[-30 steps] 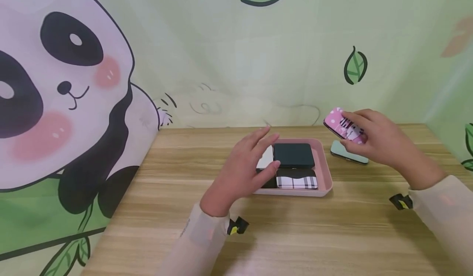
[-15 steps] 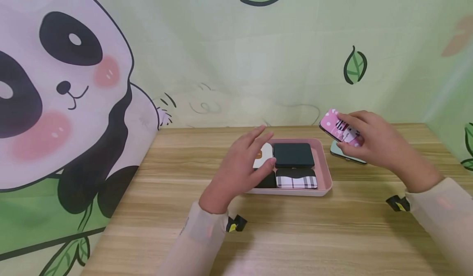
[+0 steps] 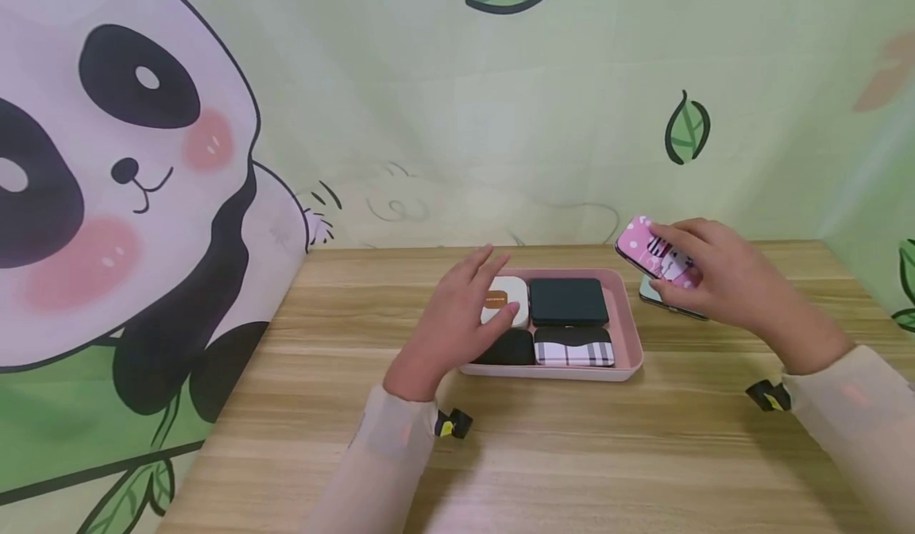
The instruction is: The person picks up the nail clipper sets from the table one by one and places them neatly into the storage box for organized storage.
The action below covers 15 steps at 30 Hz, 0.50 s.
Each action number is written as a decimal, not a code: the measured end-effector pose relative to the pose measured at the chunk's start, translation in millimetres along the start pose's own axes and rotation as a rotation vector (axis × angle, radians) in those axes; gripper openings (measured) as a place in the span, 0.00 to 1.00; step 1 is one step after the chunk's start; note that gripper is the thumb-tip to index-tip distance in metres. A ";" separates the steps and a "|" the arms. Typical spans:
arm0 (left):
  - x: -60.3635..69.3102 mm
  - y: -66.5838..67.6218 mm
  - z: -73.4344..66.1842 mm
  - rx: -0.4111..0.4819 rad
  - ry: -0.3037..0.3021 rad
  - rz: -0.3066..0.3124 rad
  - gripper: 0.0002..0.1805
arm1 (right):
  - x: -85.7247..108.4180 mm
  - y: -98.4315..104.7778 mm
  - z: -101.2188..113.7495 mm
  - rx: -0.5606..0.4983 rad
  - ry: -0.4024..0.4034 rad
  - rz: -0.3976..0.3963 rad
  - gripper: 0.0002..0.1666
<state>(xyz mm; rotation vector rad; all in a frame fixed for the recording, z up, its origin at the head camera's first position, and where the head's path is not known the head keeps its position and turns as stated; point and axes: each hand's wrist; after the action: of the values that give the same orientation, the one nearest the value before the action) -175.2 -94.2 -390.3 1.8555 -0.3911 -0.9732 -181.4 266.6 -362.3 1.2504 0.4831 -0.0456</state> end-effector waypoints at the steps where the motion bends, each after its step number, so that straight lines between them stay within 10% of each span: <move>1: 0.2 -1.4 2.5 0.003 0.010 0.007 0.35 | -0.1 -0.5 -0.1 0.003 0.000 0.001 0.44; 15: 3.0 -10.9 22.3 0.018 0.062 -0.002 0.35 | -1.9 -5.2 3.2 0.000 0.029 -0.011 0.44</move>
<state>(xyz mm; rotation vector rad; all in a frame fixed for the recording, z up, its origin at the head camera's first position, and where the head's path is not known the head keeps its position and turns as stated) -191.9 -104.4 -405.8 1.8981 -0.3616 -0.9142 -183.6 261.5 -365.5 1.2498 0.5155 -0.0370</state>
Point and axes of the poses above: each hand's wrist, its own x-axis away from the middle knuckle, its own y-axis out of the back of the hand, z = x × y, and after that the axes turned 13 degrees about -y, right-handed
